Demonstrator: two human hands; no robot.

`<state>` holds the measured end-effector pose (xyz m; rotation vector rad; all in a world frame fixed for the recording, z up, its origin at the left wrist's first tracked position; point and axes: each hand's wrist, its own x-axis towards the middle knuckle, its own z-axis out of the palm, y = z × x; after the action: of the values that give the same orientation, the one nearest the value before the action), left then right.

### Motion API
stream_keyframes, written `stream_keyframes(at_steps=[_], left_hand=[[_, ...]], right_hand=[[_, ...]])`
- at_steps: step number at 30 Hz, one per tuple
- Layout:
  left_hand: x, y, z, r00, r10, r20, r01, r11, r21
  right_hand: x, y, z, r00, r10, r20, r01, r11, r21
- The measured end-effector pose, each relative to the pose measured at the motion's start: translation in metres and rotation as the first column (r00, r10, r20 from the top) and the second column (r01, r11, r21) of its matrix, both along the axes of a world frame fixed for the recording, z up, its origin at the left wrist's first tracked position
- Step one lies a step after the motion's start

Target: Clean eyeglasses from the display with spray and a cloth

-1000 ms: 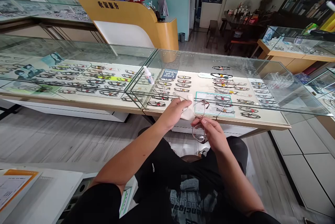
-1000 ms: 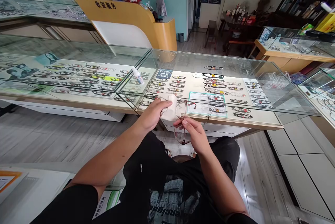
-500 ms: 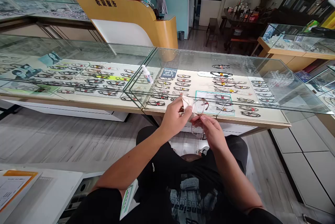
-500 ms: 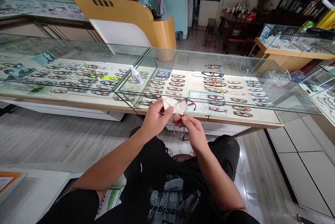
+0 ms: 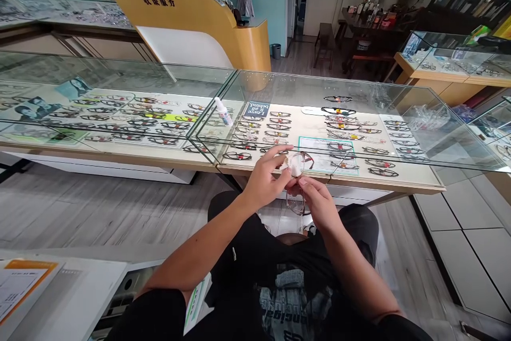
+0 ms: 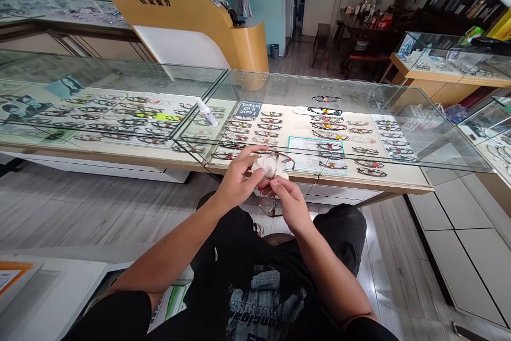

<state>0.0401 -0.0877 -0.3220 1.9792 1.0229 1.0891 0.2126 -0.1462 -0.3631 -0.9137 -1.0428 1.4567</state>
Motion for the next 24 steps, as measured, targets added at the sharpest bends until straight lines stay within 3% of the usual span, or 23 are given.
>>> stream_keyframes(at_steps=[6, 12, 17, 24], left_hand=[[0.003, 0.000, -0.001, 0.999, -0.020, 0.044, 0.027, 0.985, -0.169], [0.000, 0.007, -0.006, 0.986, -0.095, 0.139, 0.113, 0.985, -0.133], [0.007, 0.014, -0.014, 0.971, 0.030, 0.236, 0.026, 0.973, -0.231], [0.014, 0.011, -0.014, 0.973, 0.062, 0.223, 0.005, 0.958, -0.288]], right_hand=[[-0.001, 0.002, -0.003, 1.000, 0.014, 0.012, -0.014, 1.000, 0.021], [-0.002, 0.003, -0.003, 1.000, 0.018, 0.016, -0.018, 1.000, 0.023], [-0.002, 0.004, -0.001, 0.998, 0.022, 0.054, -0.024, 0.999, 0.048], [0.000, 0.007, -0.004, 0.990, 0.010, 0.143, -0.026, 0.994, 0.110]])
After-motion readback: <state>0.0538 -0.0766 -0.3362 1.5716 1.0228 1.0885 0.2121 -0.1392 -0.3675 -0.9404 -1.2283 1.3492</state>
